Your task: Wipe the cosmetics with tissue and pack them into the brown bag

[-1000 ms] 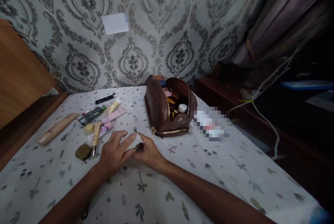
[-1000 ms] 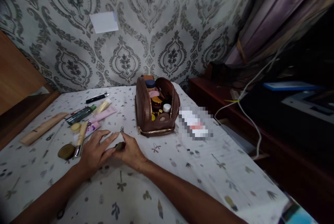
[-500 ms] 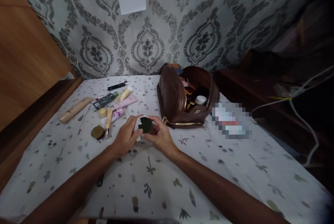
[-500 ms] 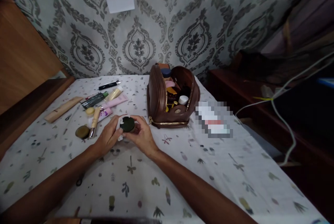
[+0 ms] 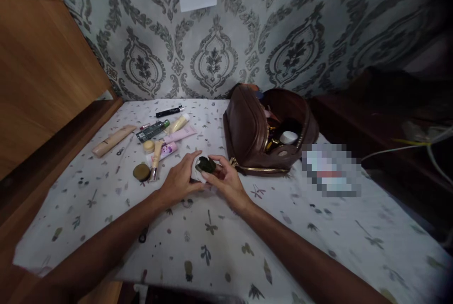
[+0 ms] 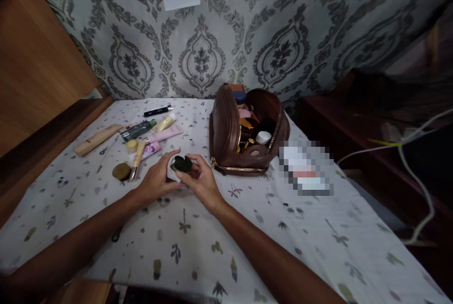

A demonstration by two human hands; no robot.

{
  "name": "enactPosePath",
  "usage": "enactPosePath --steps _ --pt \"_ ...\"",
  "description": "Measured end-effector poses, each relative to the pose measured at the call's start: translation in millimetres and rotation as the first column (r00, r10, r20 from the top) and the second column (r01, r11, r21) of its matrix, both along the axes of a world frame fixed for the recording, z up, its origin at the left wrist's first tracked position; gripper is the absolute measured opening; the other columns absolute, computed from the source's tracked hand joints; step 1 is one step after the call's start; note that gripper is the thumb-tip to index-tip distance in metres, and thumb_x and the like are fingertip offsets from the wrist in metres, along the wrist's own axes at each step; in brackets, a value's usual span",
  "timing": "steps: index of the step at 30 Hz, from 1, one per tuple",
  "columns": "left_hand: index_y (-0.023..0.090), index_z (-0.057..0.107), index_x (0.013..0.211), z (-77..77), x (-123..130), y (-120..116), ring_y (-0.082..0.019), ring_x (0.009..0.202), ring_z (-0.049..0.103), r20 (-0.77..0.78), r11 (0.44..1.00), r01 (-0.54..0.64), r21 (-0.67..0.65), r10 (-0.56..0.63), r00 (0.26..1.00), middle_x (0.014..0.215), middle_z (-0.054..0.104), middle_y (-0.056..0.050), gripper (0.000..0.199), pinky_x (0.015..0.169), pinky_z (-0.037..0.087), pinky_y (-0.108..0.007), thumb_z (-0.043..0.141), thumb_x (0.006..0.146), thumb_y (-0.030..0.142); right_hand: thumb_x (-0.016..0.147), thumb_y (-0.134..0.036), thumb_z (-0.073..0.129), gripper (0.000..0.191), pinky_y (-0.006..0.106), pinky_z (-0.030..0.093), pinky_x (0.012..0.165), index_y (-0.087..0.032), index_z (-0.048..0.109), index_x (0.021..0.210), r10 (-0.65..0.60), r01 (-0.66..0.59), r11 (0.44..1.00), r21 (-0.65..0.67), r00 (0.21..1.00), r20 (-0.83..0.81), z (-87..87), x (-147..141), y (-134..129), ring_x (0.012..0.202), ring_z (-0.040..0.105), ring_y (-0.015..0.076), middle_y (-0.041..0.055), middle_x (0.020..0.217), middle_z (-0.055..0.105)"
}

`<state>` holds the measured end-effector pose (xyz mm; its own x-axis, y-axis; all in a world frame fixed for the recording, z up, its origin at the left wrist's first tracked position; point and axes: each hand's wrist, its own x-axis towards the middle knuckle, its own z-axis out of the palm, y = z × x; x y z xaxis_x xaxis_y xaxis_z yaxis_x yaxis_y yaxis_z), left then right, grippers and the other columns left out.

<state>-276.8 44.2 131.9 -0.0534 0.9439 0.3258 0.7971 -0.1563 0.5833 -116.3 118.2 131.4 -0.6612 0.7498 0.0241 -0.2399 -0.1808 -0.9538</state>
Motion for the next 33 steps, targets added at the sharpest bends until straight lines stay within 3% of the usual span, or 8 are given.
enactPosePath --steps 4,11,17,22,24,28,33 --pt "0.019 0.049 0.133 5.6 0 -1 -0.028 0.112 0.062 -0.018 0.998 0.013 0.064 -0.011 1.0 0.122 0.062 -0.01 0.064 0.093 0.052 -0.036 0.073 0.08 0.045 0.074 -0.048 0.078 0.048 0.033 0.054 0.083 -0.024 0.056 0.109 0.025 -0.026 0.999 0.036 0.999 0.029 1.1 3 -1 0.09 0.068 0.0194 0.0022 0.094 0.072" --pt "0.016 0.05 0.137 9.8 -4 -2 -0.023 0.102 0.062 -0.007 0.976 0.078 0.206 -0.078 0.997 0.113 0.062 -0.011 0.048 0.089 0.052 -0.034 0.053 0.096 0.042 0.08 -0.059 0.068 0.055 0.033 0.053 0.065 -0.021 0.06 0.119 0.048 -0.051 0.995 0.089 0.998 0.043 -6.6 1 4 0.068 0.066 0.0192 0.0017 0.079 0.07" --pt "0.02 0.051 0.14 10.5 -5 -2 -0.021 0.108 0.06 0.059 0.971 0.101 0.215 -0.116 0.991 0.12 0.062 -0.011 0.042 0.094 0.05 -0.035 0.044 0.101 0.036 0.082 -0.058 0.067 0.057 0.032 0.052 0.064 -0.021 0.053 0.124 0.081 -0.081 0.997 0.006 0.997 -0.008 -7.8 -1 2 0.076 0.072 0.0229 0.0024 0.076 0.073" --pt "0.017 0.059 0.13 12.1 -5 1 -0.022 0.121 0.059 0.247 0.983 0.055 0.173 -0.097 0.964 0.127 0.065 -0.01 0.039 0.105 0.045 -0.036 0.039 0.103 0.037 0.078 -0.057 0.072 0.068 0.032 0.052 0.061 -0.021 0.046 0.129 0.108 -0.108 0.993 -0.035 0.994 -0.016 -3.6 -1 -1 0.068 0.072 0.0216 0.002 0.076 0.074" --pt "0.018 0.056 0.133 11.1 -5 2 -0.024 0.124 0.057 0.276 0.986 0.086 0.14 -0.122 0.953 0.131 0.063 -0.01 0.042 0.106 0.044 -0.037 0.047 0.099 0.041 0.078 -0.057 0.072 0.062 0.03 0.051 0.057 -0.021 0.048 0.122 0.097 -0.097 0.995 -0.032 0.995 -0.002 -3.1 -1 -1 0.062 0.071 0.0202 0.0006 0.071 0.073" --pt "0.018 0.048 0.139 10.1 -2 2 -0.027 0.119 0.059 0.261 0.992 0.11 0.062 -0.123 0.957 0.133 0.06 -0.012 0.067 0.102 0.047 -0.036 0.073 0.082 0.041 0.08 -0.059 0.068 0.051 0.026 0.047 0.048 -0.02 0.051 0.108 0.069 -0.07 0.997 0.01 0.996 0.06 -4.0 -1 1 0.05 0.065 0.0175 -0.0031 0.056 0.067" --pt "0.017 0.05 0.134 15.7 1 -2 -0.022 0.101 0.065 0.33 0.995 0.096 0.005 -0.092 0.939 0.116 0.067 -0.008 0.059 0.09 0.051 -0.031 0.07 0.083 0.038 0.082 -0.063 0.063 0.045 0.023 0.042 0.044 -0.022 0.05 0.096 0.059 -0.063 0.997 0.053 0.995 0.08 -3.8 -1 1 0.045 0.06 0.014 -0.0056 0.054 0.063"
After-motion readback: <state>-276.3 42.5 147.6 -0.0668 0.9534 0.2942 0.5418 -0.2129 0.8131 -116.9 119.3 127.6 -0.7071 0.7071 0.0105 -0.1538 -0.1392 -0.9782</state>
